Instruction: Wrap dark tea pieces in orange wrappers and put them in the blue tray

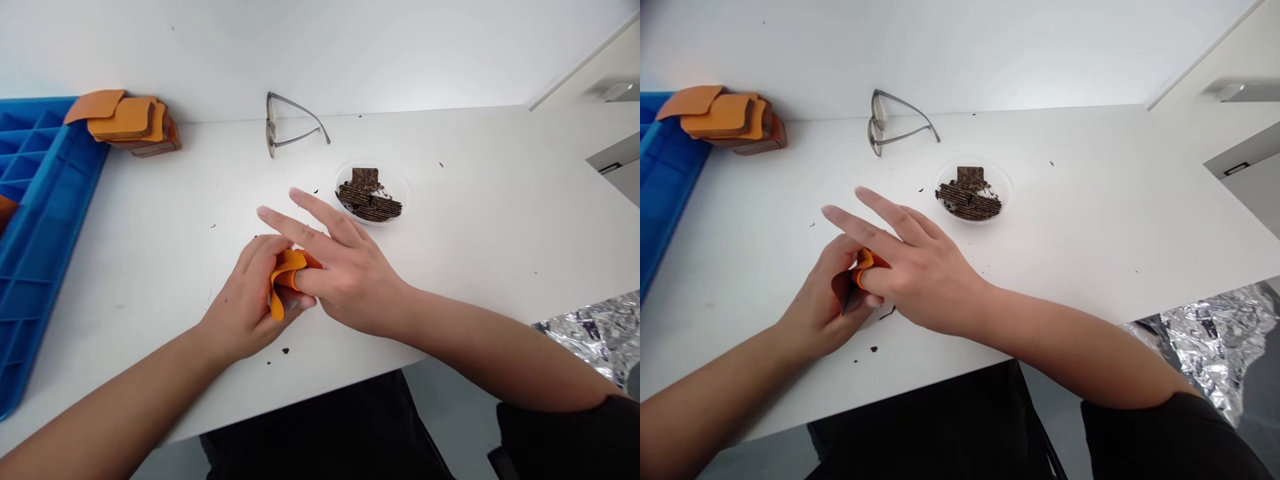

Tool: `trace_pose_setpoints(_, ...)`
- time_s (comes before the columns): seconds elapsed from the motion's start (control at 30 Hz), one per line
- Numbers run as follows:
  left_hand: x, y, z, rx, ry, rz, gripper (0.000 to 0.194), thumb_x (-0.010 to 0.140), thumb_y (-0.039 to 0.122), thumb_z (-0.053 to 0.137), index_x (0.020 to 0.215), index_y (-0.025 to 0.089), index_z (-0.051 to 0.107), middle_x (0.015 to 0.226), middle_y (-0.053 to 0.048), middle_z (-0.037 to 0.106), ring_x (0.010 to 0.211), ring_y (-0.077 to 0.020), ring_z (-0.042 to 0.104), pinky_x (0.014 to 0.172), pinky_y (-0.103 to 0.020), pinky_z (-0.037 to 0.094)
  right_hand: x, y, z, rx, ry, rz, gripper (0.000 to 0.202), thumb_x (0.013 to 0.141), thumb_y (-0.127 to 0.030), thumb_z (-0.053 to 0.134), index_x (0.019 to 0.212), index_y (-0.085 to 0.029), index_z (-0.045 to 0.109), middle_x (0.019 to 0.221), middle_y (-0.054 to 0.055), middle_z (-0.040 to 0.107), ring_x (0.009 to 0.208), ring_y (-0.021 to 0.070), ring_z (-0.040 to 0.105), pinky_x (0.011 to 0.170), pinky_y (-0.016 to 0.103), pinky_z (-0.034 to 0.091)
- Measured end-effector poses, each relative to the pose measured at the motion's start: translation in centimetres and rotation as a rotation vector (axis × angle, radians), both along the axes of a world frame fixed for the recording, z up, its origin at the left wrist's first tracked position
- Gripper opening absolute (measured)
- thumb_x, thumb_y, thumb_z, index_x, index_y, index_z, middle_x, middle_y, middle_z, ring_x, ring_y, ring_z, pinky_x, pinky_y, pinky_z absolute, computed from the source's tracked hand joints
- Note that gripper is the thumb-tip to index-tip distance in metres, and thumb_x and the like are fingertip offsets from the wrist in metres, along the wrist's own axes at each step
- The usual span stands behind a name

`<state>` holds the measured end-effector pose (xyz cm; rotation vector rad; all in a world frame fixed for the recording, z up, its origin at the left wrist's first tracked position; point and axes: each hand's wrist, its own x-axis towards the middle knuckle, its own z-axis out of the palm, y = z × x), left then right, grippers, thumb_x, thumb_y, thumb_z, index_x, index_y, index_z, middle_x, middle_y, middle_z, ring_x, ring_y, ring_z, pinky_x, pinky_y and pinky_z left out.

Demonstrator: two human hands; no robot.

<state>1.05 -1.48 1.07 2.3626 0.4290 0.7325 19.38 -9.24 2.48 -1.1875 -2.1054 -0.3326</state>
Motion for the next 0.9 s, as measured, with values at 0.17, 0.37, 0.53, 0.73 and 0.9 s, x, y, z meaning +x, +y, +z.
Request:
trace_pose_setpoints(0.17, -0.33, -0.14, 0.12, 0.015, 0.018, 0.031, 0.041, 0.101, 0.044, 0.055, 0.134, 0.023, 0.042, 0.119, -0.012, 0.056, 0.102, -0.0252, 0.057, 0.08, -0.043, 0.054, 0.03, -0.19, -0.03, -0.026, -0.013, -0.04, 0.022, 0.099, -0.016, 0.054, 0.08, -0.019, 0.065, 0.153, 0.006, 0.054, 0.154, 0.0278, 0.036, 0.112, 0.046, 0.053)
trace_pose_setpoints(0.37, -0.54, -0.25, -0.39, -0.075, -0.01, 0.003, 0.027, 0.104, 0.039, 0.051, 0.125, 0.023, 0.044, 0.122, -0.013, 0.054, 0.107, -0.0242, 0.056, 0.085, -0.042, 0.054, 0.05, -0.33, 0.69, -0.052, 0.107, -0.056, 0.034, 0.101, -0.016, 0.045, 0.072, -0.021, 0.062, 0.148, -0.002, 0.059, 0.151, 0.0236, 0.039, 0.107, 0.045, 0.056)
trace_pose_setpoints(0.53, -0.33, -0.13, -0.37, -0.019, -0.039, 0.008, 0.024, 0.105, 0.043, 0.048, 0.115, 0.021, 0.044, 0.109, -0.01, 0.053, 0.101, -0.0233, 0.055, 0.08, -0.039, 0.053, 0.08, -0.46, 0.84, -0.062, 0.136, -0.021, 0.034, 0.1, -0.018, 0.048, 0.068, -0.02, 0.057, 0.149, -0.003, 0.057, 0.15, 0.0264, 0.04, 0.107, 0.047, 0.055)
trace_pose_setpoints(0.73, -0.4, -0.18, -0.14, -0.018, -0.068, -0.012, 0.034, 0.105, 0.055, 0.04, 0.111, 0.021, 0.041, 0.103, -0.008, 0.05, 0.092, -0.0222, 0.051, 0.071, -0.037, 0.05, 0.15, -0.5, 0.72, 0.042, 0.152, -0.009, 0.034, 0.099, -0.022, 0.049, 0.065, -0.019, 0.051, 0.142, -0.007, 0.06, 0.147, 0.0257, 0.045, 0.101, 0.045, 0.058)
trace_pose_setpoints(0.9, -0.64, -0.43, 0.07, -0.042, -0.071, -0.008, 0.041, 0.105, 0.06, 0.034, 0.111, 0.02, 0.042, 0.105, -0.01, 0.049, 0.093, -0.0233, 0.05, 0.074, -0.041, 0.051, 0.24, -0.36, 0.62, 0.029, 0.17, -0.014, 0.03, 0.097, -0.023, 0.048, 0.068, -0.02, 0.054, 0.149, -0.011, 0.055, 0.15, 0.0274, 0.042, 0.113, 0.051, 0.05)
